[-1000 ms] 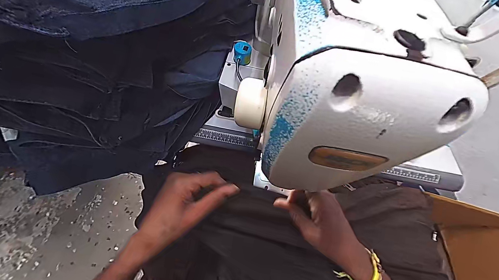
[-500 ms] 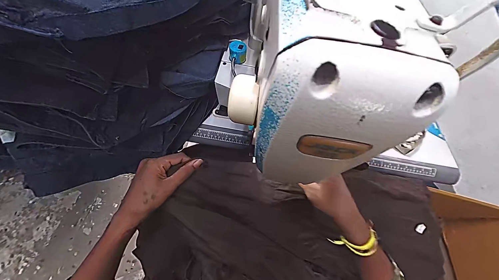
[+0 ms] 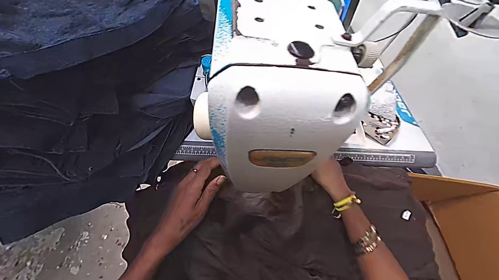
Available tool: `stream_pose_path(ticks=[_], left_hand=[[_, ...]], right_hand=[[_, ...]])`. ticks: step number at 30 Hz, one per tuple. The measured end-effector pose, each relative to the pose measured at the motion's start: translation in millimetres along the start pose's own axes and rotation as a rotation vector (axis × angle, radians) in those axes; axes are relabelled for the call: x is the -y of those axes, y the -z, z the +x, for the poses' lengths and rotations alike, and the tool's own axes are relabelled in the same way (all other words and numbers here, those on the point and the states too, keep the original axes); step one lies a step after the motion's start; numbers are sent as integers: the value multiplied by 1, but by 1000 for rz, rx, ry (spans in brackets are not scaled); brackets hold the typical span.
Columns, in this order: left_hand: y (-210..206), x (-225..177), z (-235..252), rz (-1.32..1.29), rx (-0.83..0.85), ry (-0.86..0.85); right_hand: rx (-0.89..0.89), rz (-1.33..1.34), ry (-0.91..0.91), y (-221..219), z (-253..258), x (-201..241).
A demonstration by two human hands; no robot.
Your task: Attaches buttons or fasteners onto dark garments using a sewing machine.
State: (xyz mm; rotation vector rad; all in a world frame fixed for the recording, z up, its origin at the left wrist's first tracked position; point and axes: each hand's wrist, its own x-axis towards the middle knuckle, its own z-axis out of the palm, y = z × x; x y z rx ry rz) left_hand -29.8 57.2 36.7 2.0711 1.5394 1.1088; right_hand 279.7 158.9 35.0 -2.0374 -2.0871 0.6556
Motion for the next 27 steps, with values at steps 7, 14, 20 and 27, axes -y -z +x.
stream_pose_path(ticks=[7,14,20,27], left_hand=[[-25,-24,11,-453,7,334],[-34,-25,9,-485,-80,380],[-35,-23,6,-475,-98,422],[-42,-18,6,-496,-141,354]], right_hand=[[-275,88,0,-17,38,19],[-351,130,14,-28,50,18],[-321,42,134,-20,-6,32],[-779,-57,361,1,-2,0]])
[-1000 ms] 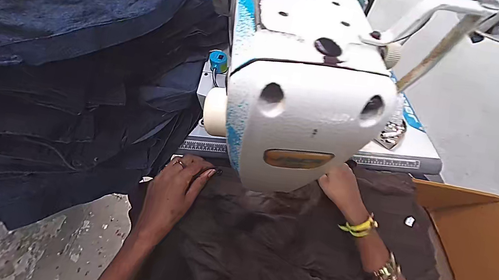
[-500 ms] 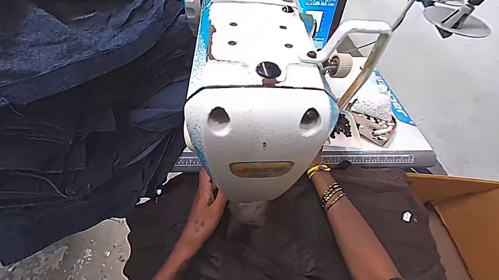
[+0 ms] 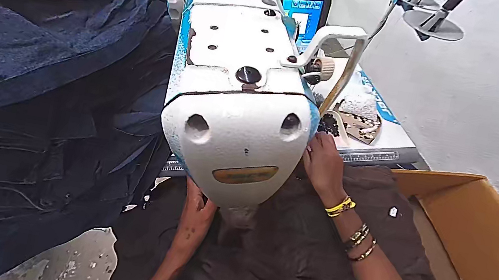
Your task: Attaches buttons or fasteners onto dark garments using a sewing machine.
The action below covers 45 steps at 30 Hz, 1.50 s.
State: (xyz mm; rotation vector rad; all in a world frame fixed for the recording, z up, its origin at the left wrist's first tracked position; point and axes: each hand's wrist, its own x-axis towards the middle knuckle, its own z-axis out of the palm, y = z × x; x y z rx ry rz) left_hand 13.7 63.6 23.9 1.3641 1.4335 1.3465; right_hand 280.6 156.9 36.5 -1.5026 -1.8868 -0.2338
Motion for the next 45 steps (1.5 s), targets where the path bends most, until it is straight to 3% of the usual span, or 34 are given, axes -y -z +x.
stream_pose_path(ticks=[5,10,13,16,19,22,24,28,31,33,38,42,45], left_hand=[[-2,-8,-2,-18,0,46],[-2,-6,0,-19,0,33],[1,-5,3,77,9,23],[11,-17,-9,240,82,-135],[31,-33,-39,183,387,-480],[43,-28,-55,85,426,-451],[44,-24,-54,67,392,-391],[37,-31,-54,112,389,-433],[39,-38,-52,78,368,-498],[56,-39,-43,57,324,-483],[110,-12,-9,382,38,-225],[116,9,-7,490,-17,-135],[112,12,-13,466,-29,-115]], right_hand=[[188,-137,87,-10,10,-5],[56,46,91,-11,4,-18],[7,192,-5,3,5,-14],[15,262,-31,22,5,12],[-65,210,277,38,-5,47],[-110,230,679,40,-26,81],[-88,204,794,36,-25,96],[-29,227,689,33,-16,98],[303,754,480,41,-38,100],[488,924,360,50,-53,101],[416,591,42,44,-36,84],[475,551,-148,27,-27,97],[530,640,-135,33,-24,92]])
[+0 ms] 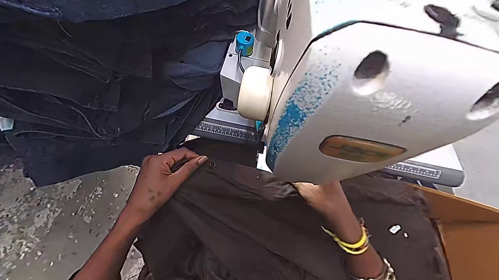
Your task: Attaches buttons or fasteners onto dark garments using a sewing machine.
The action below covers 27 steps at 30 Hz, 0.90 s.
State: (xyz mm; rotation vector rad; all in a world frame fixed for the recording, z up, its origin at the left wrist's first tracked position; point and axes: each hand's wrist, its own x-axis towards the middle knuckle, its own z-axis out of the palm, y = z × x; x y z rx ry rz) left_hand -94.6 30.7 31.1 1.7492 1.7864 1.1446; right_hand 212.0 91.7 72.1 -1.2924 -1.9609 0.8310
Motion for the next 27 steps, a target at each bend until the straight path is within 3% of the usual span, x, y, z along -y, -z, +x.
stream_pose_path(ticks=[3,6,10,13,16,19,24,27], left_hand=[[-2,-7,6,-18,-12,-18],[-6,-16,14,6,-23,-28],[-10,-18,19,84,10,-60],[-15,-15,14,216,4,-127],[-30,-24,10,101,126,-194],[-50,-45,12,-211,311,-105],[-68,-76,22,-267,281,108],[-73,-76,20,-296,230,139]], right_hand=[[82,115,59,19,0,-7],[-48,36,77,23,-5,-15],[-147,-250,151,28,-7,-27],[-116,-472,61,51,-4,-43],[-292,-625,-45,63,6,-60],[-322,-706,23,60,24,-70],[-229,-850,80,43,47,-78],[-310,-783,129,43,47,-88]])
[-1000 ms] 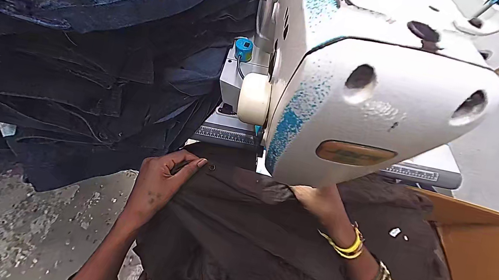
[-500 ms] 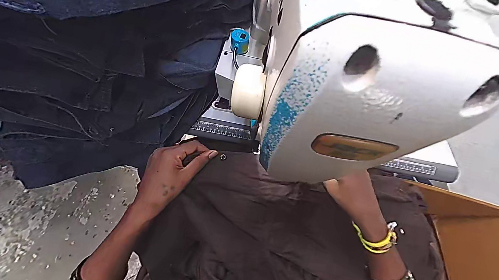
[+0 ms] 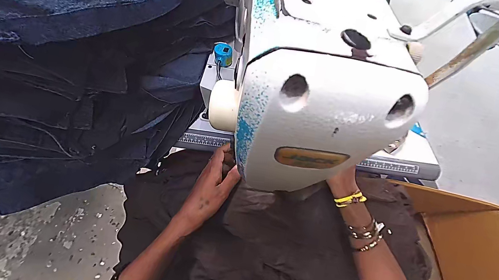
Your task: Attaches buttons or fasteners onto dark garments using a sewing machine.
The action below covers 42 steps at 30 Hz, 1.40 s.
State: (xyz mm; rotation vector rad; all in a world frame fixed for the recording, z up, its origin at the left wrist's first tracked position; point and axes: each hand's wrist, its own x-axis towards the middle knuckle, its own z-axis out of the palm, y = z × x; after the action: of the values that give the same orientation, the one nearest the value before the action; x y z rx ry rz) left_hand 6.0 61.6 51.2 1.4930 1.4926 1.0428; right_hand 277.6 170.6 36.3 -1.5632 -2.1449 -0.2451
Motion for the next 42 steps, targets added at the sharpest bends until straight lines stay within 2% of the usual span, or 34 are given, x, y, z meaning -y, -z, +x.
stream_pose_path(ticks=[2,5,9,11,13,15,17,19,22,25,27,30,38,40,42], left_hand=[[-3,1,-4,-46,-17,10],[-6,0,-5,-87,-49,5],[-7,3,3,-145,-65,14],[-6,1,4,-101,-82,29],[-4,1,1,29,-106,-32],[-1,-7,-16,162,-112,-236],[5,-19,-40,148,3,-429],[6,-23,-54,120,63,-481],[8,-18,-50,138,23,-456],[17,-19,-54,86,52,-488],[22,-17,-55,60,72,-502],[25,-10,-53,68,115,-493],[4,-15,-53,87,121,-526],[6,-17,-53,98,100,-566],[25,-15,-45,77,33,-586]], right_hand=[[-98,130,-40,5,-10,0],[-139,346,-165,28,-25,8],[19,540,-331,52,-28,13],[-60,499,-232,54,-28,21],[-158,405,-83,57,-26,36],[-251,306,147,59,-27,53],[-304,261,433,56,-35,70],[-291,276,645,52,-38,89],[-301,199,614,52,-29,100],[-274,315,587,48,-38,99],[-252,376,664,48,-47,97],[-325,314,736,44,-40,94],[-312,174,579,46,-30,102],[-252,385,508,42,-35,102],[9,781,432,47,-47,101]])
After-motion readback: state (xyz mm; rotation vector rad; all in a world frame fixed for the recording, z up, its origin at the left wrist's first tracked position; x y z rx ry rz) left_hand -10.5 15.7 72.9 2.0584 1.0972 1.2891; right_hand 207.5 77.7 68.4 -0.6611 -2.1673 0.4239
